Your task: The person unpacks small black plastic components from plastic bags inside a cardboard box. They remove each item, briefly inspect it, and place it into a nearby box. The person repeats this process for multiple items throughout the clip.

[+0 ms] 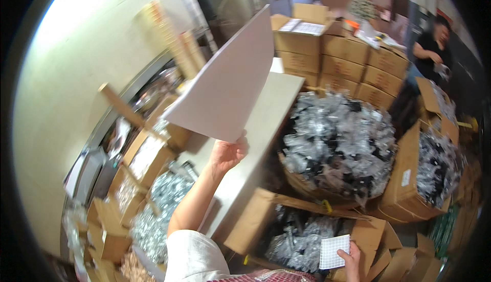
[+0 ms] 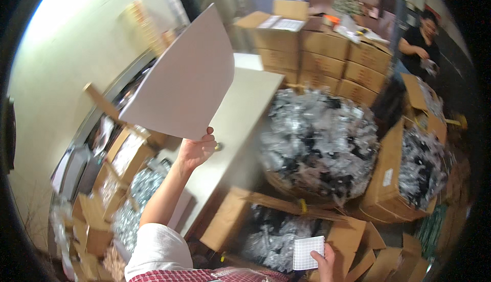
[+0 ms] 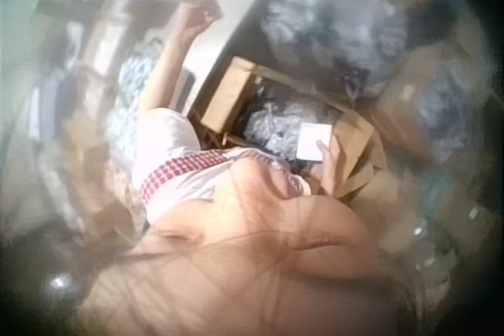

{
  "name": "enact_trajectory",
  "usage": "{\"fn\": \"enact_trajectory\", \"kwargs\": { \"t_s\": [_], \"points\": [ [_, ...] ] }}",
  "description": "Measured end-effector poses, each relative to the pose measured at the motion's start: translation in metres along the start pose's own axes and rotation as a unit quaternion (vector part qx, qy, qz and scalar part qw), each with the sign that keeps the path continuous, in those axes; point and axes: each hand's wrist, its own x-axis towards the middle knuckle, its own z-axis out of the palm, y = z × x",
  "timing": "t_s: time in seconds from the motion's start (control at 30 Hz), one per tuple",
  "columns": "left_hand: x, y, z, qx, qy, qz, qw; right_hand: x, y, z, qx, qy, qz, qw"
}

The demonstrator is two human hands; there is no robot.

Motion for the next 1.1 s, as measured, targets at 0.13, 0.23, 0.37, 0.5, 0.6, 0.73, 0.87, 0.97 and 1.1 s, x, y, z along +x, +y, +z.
{"fn": "enact_trajectory", "kwargs": {
  "t_s": [0.13,0.23,0.37,0.5,0.6,0.73,0.87,0.97,1.1],
  "points": [
    [-0.14,0.053,-0.02,0.173,0.145,0.16,0.961,0.0,0.007,0.063,0.001,-0.072,0.003,0.997],
    [-0.25,0.087,-0.038,0.341,0.326,0.214,0.855,-0.003,0.018,0.109,-0.006,-0.153,0.004,0.988],
    [-0.394,0.112,-0.068,0.369,0.498,0.278,0.734,-0.007,0.03,0.158,-0.036,-0.228,0.041,0.972],
    [-0.511,0.138,-0.097,0.365,0.615,0.316,0.623,-0.002,0.043,0.197,-0.052,-0.27,0.051,0.96],
    [-0.587,0.169,-0.106,0.389,0.641,0.345,0.565,0.004,0.045,0.222,-0.076,-0.288,0.021,0.954],
    [-0.667,0.206,-0.094,0.447,0.696,0.305,0.472,0.004,0.045,0.256,-0.076,-0.302,0.004,0.95],
    [-0.723,0.222,-0.068,0.455,0.679,0.319,0.48,-0.005,0.045,0.284,-0.084,-0.304,-0.004,0.949],
    [-0.754,0.217,-0.052,0.466,0.673,0.313,0.482,-0.018,0.043,0.296,-0.091,-0.302,0.01,0.949],
    [-0.794,0.198,-0.038,0.476,0.674,0.347,0.446,-0.026,0.037,0.308,-0.098,-0.323,0.005,0.941]
  ]
}}
